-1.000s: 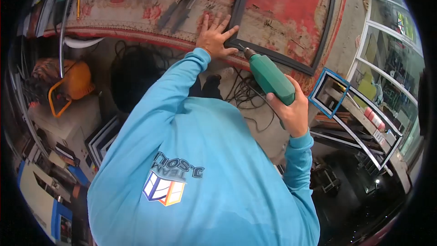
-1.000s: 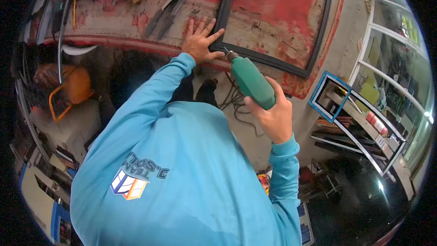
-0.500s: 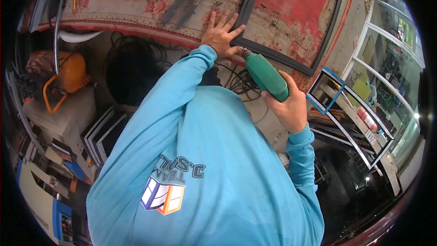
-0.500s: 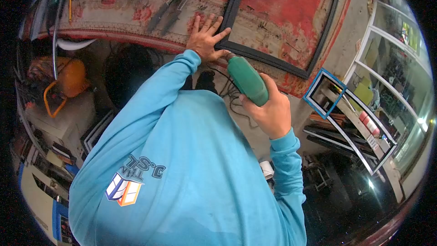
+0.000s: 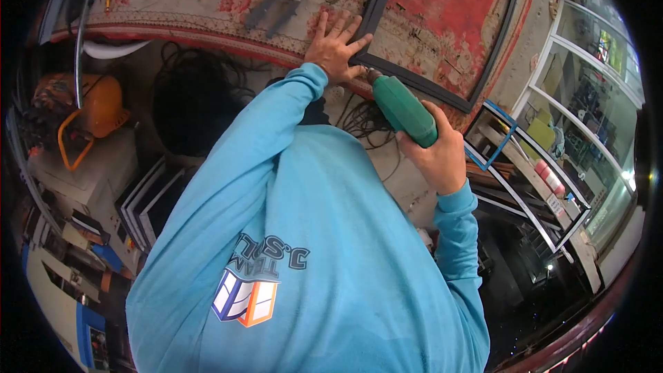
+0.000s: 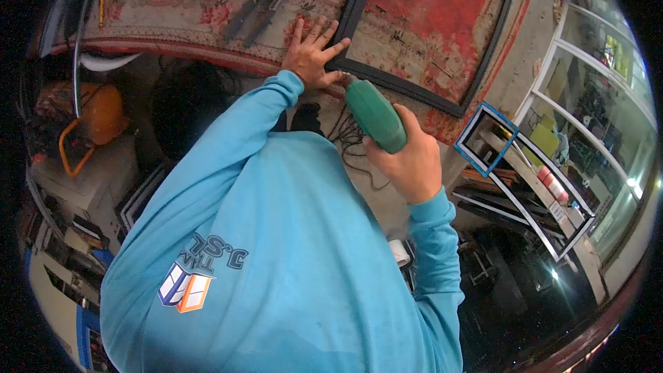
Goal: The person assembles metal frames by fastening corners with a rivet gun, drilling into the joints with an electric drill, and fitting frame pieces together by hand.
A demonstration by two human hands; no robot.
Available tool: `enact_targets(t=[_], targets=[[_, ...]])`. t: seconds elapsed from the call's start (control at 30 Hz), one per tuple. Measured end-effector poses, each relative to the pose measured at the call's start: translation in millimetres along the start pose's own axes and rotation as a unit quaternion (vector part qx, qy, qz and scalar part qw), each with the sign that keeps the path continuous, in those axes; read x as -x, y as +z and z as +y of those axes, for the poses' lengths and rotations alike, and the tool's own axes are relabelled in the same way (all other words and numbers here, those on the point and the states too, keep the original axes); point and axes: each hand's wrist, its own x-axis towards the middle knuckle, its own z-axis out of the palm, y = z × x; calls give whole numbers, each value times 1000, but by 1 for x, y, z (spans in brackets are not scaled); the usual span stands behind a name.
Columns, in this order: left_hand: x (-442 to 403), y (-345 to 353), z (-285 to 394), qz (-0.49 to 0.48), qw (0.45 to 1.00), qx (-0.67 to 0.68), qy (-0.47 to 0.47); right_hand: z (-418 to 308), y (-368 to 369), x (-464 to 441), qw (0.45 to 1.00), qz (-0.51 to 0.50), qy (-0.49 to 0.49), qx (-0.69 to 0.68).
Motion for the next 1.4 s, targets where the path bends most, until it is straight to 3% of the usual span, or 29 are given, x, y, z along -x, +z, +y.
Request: enact_targets(t=[0.13, 0.77, 1.4], targets=[[0, 1, 0, 1, 1000, -2, 3, -10, -9, -11, 999, -34, 36, 19], [0, 1, 0, 5, 1000, -10, 4, -26, -8, -17, 986, -30, -48, 154], [1, 9, -3, 11, 1000, -29, 4, -26, -6, -28, 983, -41, -76, 164]])
